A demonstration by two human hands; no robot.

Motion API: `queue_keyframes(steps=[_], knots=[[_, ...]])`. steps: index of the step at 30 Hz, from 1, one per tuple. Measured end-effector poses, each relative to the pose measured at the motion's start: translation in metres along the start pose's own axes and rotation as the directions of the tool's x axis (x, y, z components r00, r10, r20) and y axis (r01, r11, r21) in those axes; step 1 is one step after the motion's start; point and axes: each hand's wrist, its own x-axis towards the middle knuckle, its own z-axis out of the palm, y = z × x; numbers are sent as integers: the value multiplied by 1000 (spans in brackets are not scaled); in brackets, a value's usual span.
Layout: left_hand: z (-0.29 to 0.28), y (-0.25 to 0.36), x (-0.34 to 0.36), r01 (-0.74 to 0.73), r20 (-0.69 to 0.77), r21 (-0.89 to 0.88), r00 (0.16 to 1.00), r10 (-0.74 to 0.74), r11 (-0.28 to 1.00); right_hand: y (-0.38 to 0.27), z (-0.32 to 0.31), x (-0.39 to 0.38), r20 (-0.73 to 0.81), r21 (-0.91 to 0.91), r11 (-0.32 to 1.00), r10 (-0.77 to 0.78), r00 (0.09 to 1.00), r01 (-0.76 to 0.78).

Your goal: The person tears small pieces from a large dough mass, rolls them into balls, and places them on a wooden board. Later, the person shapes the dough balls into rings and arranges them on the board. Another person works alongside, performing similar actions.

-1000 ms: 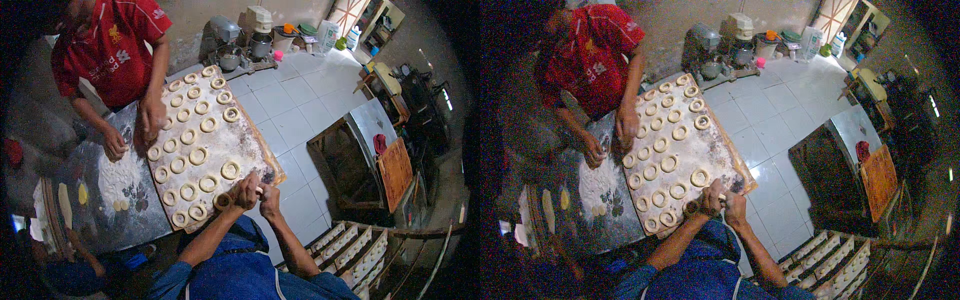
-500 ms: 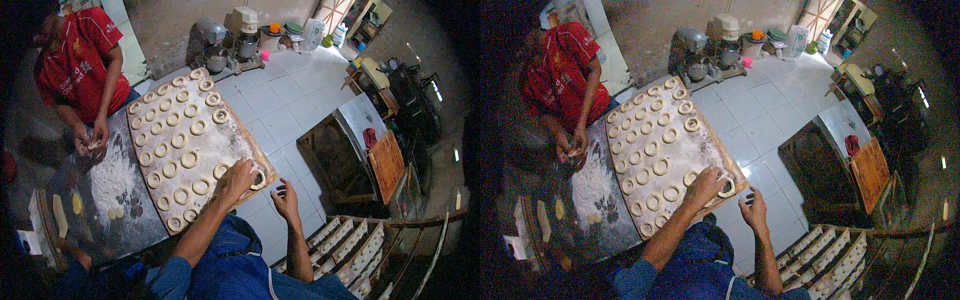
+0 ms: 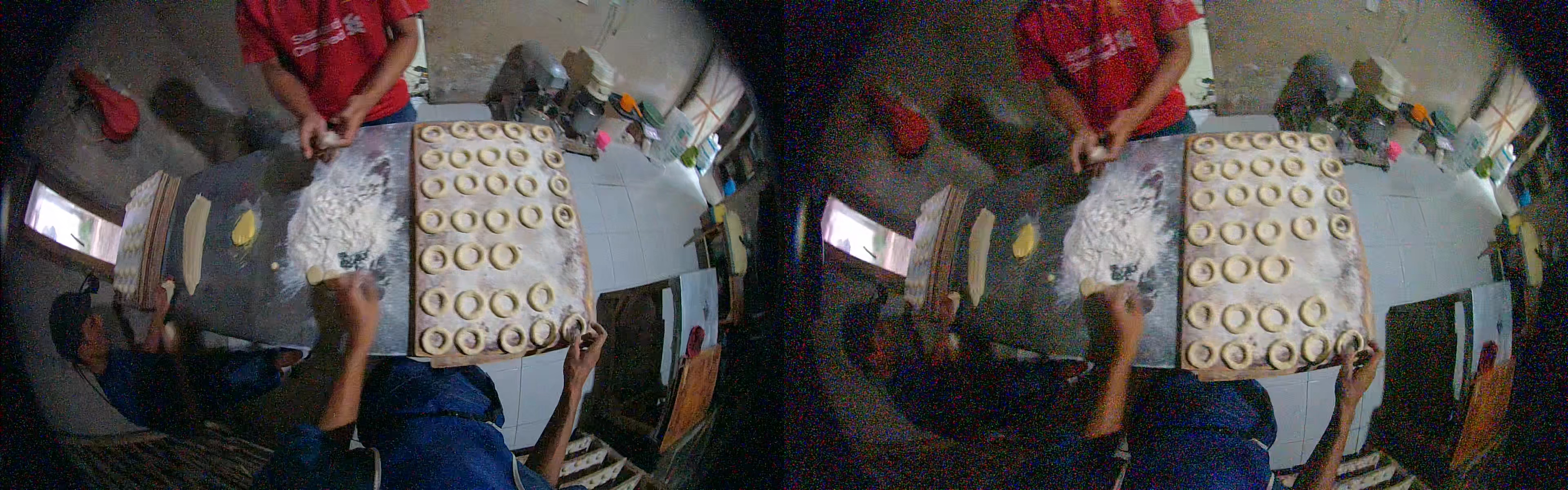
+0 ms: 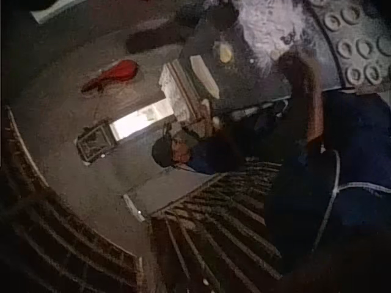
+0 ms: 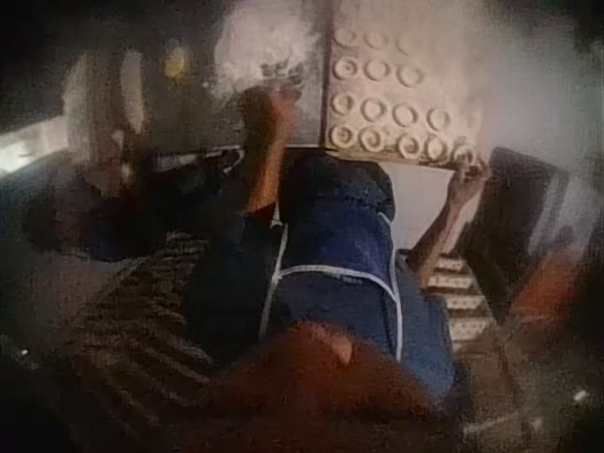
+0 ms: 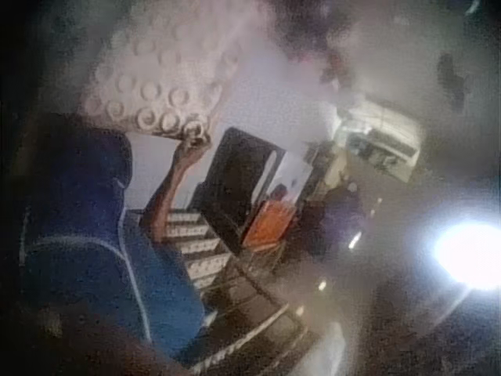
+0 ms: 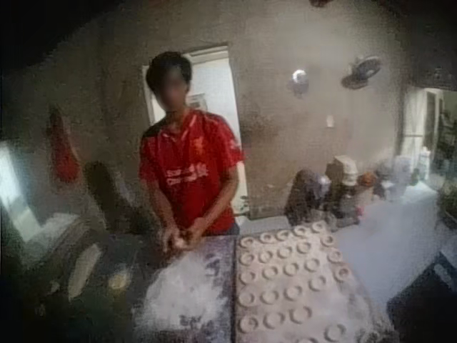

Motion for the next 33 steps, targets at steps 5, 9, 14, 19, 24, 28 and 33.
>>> queue_keyframes(steps=[5,9,14,19,24,28,33], knots=[[-72,-84,34,-73,19,441,997,72,895,-76,88,-14,256,24,987,-161,953,160],[-78,-66,37,-134,420,272,908,8,953,-158,186,-43,571,7,986,-140,809,166],[-52,-96,9,261,223,-571,962,-159,778,-210,301,-107,716,234,948,-317,623,214],[-78,-66,16,409,364,-555,902,-231,724,-241,316,-107,796,264,964,-231,559,22],[-79,-58,15,422,400,-575,892,-210,700,-227,319,-119,752,312,921,-88,653,-235],[-80,-38,22,390,410,-525,895,-177,757,-230,318,-120,668,371,902,-94,738,-221],[-54,-47,12,517,493,-692,848,-192,504,-249,299,-104,772,445,828,-162,615,-340]])
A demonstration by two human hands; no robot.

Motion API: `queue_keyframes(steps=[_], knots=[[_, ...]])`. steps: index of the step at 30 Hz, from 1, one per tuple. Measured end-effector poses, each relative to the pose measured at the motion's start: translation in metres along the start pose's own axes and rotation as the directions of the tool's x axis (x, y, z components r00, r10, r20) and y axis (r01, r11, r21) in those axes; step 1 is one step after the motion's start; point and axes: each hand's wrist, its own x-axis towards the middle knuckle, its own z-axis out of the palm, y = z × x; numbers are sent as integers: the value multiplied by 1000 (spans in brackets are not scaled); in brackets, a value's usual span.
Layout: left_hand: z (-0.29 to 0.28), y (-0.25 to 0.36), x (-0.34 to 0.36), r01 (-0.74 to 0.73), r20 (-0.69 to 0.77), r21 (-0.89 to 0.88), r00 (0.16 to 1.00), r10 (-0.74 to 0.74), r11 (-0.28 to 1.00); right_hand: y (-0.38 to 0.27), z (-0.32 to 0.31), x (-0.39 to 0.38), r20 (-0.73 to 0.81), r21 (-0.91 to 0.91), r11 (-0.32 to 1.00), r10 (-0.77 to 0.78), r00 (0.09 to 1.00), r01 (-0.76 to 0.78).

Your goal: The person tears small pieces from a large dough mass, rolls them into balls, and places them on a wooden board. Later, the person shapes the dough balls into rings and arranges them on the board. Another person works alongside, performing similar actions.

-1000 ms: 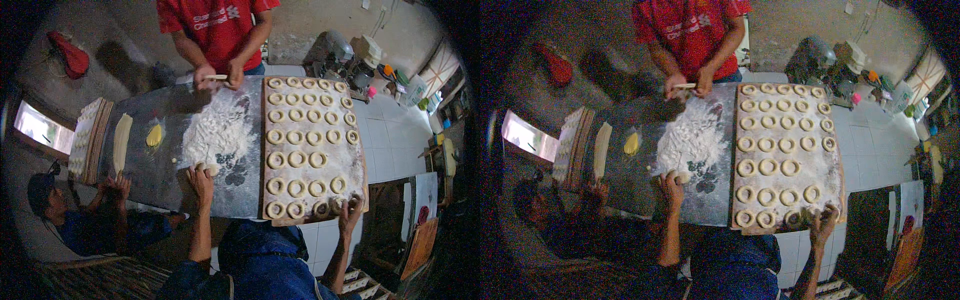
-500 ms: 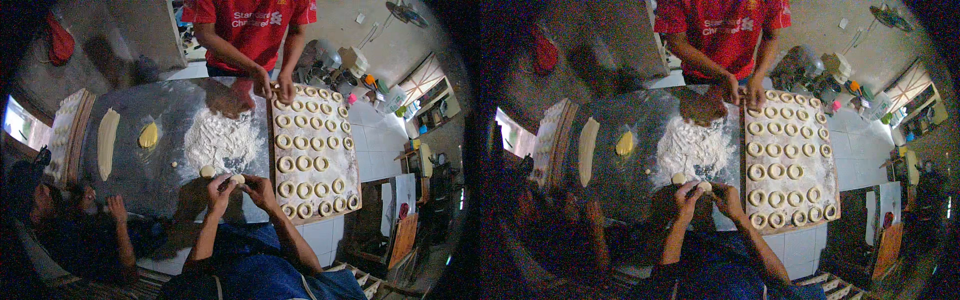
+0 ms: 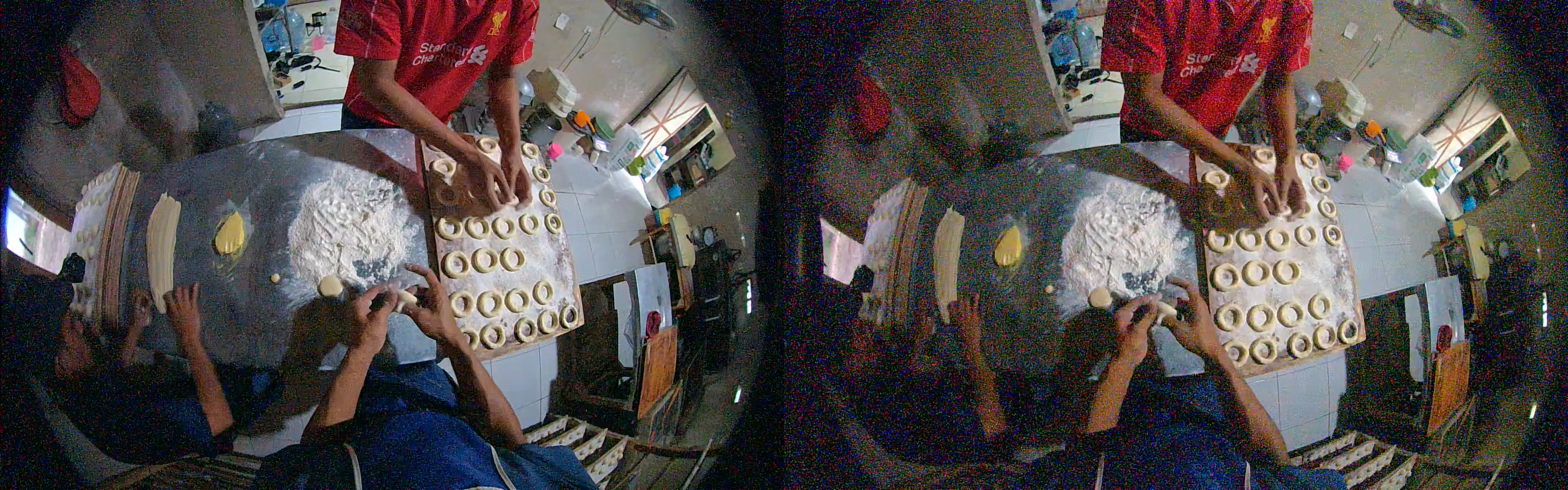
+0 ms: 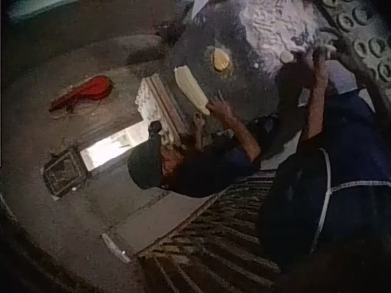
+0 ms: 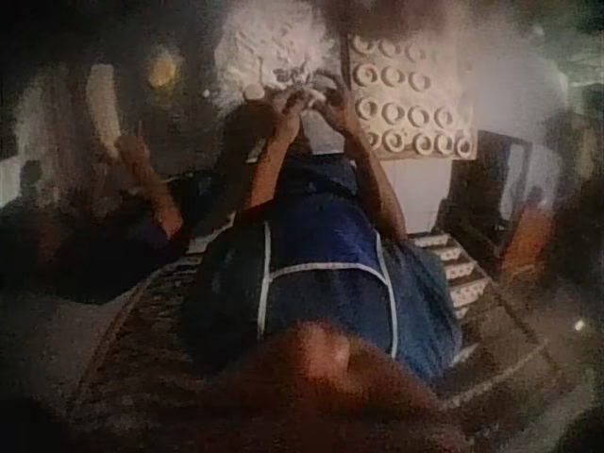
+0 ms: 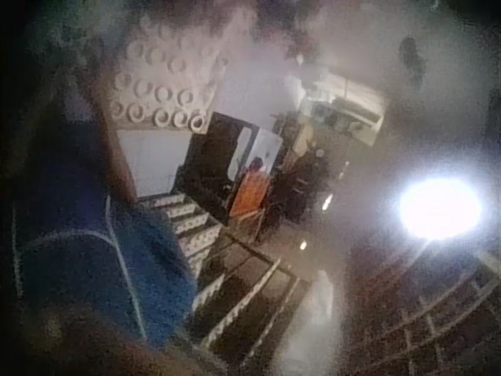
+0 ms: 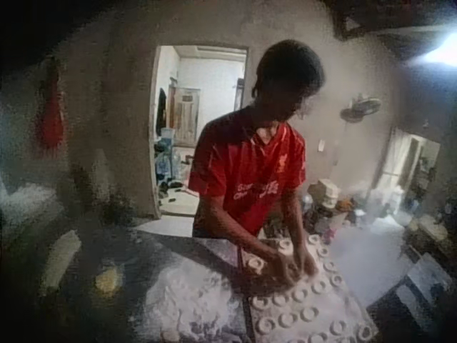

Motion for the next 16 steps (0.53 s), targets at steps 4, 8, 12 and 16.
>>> queue_keyframes(steps=[4,8,12,16], knots=[[31,35,-10,181,231,-366,968,-99,913,-23,-27,-6,202,342,911,167,965,-229],[42,25,-13,44,282,-343,958,58,938,15,-43,4,-117,561,781,405,907,-277],[67,-2,-2,-86,39,-351,994,106,932,11,-56,-9,-217,-440,895,-30,976,-70],[125,-3,-2,-231,135,308,971,198,923,89,-120,-15,-272,-583,812,-199,941,4]])
